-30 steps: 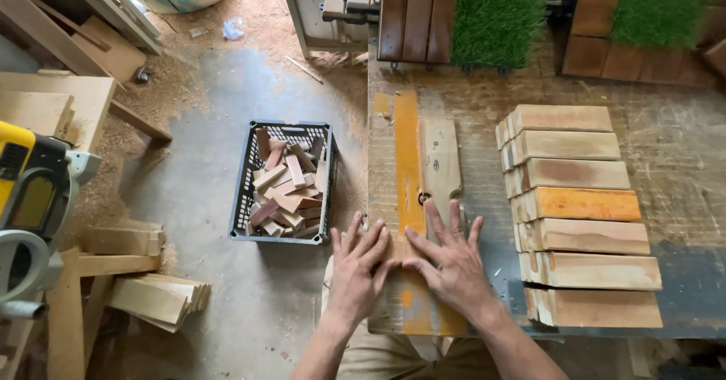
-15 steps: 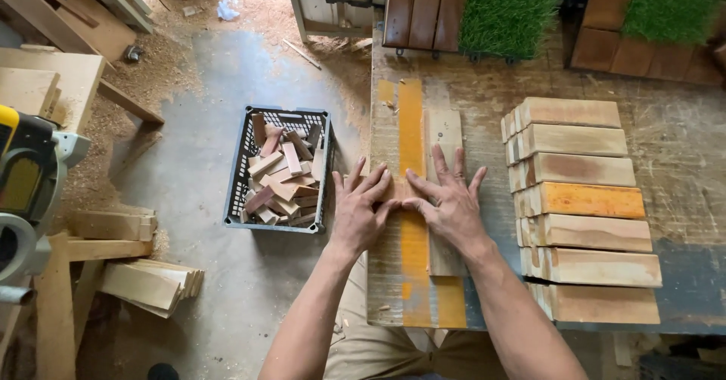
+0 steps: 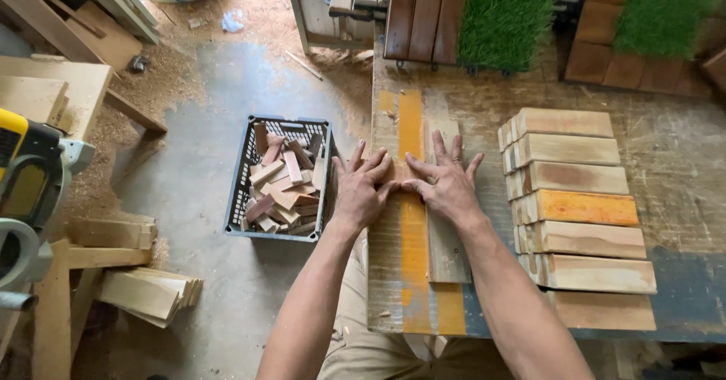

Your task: The person is sorting and stacking small rectangular wooden blocks on a workbench, likely preparing them for assembly into decorative panels.

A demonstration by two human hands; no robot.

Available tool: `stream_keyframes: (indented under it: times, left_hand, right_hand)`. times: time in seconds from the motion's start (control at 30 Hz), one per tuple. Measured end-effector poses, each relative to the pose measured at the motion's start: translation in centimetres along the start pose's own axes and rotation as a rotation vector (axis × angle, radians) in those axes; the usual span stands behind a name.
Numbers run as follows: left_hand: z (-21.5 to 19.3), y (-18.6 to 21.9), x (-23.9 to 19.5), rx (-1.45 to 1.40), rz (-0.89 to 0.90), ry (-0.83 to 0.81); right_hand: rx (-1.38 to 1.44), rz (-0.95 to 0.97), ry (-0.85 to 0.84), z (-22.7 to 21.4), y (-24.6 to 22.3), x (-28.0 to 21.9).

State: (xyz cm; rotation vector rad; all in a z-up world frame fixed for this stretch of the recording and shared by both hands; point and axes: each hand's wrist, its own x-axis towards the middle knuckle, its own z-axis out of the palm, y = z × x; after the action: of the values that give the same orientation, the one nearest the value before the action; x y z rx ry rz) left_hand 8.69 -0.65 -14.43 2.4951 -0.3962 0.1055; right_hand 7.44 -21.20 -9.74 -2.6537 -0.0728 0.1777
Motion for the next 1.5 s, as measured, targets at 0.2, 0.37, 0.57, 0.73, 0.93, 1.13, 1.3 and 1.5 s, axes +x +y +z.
stream_keyframes:
  times: [0.2,0.37,0.57,0.73,0.93,1.13,1.3,1.5]
  left_hand:
    - [-0.8,0.3,5.4,0.140,-0.103,-0.116]
    - [1.7,-1.2,7.4,0.275,0.005,0.106]
    - [-8.8,5.5,0.8,-0.454,-0.079,-0.198]
    - [-15.4,9.5,-6.7,-0.903,-0.246,-0.348]
    - [-12.7,7.2,-11.4,-1.583,-0.616,-0.283]
    - [-11.9,5.8,-13.7,-1.422,-0.496,-0.212]
    - [-11.8,4.3,-15.2,-1.366,-0.567,-0.114]
    - [-10.8,0.1,-14.8,-1.451,-0.773,0.396]
  right_hand:
    - [-0.018,0.065,0.042,-0.4,-0.5,4.7]
    - [-0.091,0.062,0.097,-1.6,-2.1,5.2]
    - [0.759,0.096,0.040,-7.7,-4.5,-1.8]
    - [1.167,0.127,0.036,-7.3,-3.5,-7.8]
    - [1.369,0.217,0.044,-3.0,-0.6,-11.4]
    - [1.362,0.206,0.144,-1.6,-1.8,-12.0]
    - [1.313,0.266,0.076,-2.4,-5.3,-11.5]
    - [1.062,0.355,0.000,-8.1,-12.9,-11.7]
